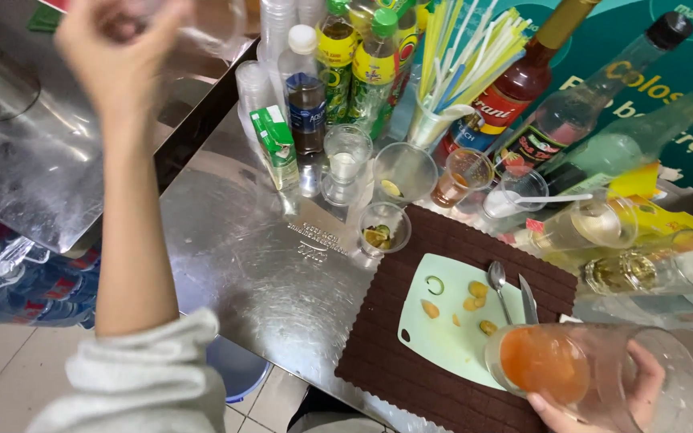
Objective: The person muddles fruit in a shaker, adds ice, shakes the mixture, and pours it into a plastic cup with a straw. They then prepare a second drink by adding sliced fruit to another shaker.
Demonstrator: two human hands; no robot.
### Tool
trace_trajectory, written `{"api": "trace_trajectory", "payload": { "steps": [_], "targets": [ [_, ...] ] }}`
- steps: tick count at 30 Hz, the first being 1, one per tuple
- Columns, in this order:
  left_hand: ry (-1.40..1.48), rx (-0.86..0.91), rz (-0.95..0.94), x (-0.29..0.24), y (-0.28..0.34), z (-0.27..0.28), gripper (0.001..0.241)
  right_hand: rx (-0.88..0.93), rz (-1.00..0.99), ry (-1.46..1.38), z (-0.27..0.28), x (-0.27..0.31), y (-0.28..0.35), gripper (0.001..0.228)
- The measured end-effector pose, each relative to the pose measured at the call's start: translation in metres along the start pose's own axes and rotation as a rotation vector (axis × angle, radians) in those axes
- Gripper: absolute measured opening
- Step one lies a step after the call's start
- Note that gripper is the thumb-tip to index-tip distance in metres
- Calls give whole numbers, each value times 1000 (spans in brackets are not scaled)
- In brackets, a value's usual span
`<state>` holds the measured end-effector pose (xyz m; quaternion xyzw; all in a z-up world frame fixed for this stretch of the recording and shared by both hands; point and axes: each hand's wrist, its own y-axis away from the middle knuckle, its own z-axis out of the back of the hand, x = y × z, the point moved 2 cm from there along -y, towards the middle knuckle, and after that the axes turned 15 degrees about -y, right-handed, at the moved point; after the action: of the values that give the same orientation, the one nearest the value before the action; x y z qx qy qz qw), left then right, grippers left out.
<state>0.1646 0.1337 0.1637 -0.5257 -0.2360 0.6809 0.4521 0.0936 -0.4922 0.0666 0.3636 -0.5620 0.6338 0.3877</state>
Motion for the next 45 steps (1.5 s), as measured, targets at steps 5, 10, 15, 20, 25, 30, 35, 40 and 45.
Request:
{"api": "trace_trajectory", "payload": {
  "steps": [5,10,15,20,25,30,35,40,45],
  "targets": [
    [688,78,530,-59,78,57,25,111,126,170,8,-1,-13,115],
    [828,317,487,-145,179,72,46,135,104,27,-14,28,-31,106],
    [929,687,527,-234,249,74,82,212,205,-50,-28,64,-53,98],
    [737,944,360,-293,287,51,71,50,497,108,-4,48,-68,103],
    [651,1002,190,-333,301,34,64,45,644,241,28,57,-77,85],
    [666,1018,117,-370,305,21,64,41,743,327,58,56,-82,66],
    [691,1029,119,-388,315,10,65,30,796,448,81,56,-85,52],
    [708,1051,114,-403,311,7,66,38,839,522,105,47,-91,54],
    [824,1127,146,-403,315,-1,62,107,766,500,120,49,-89,73]
  ]
}}
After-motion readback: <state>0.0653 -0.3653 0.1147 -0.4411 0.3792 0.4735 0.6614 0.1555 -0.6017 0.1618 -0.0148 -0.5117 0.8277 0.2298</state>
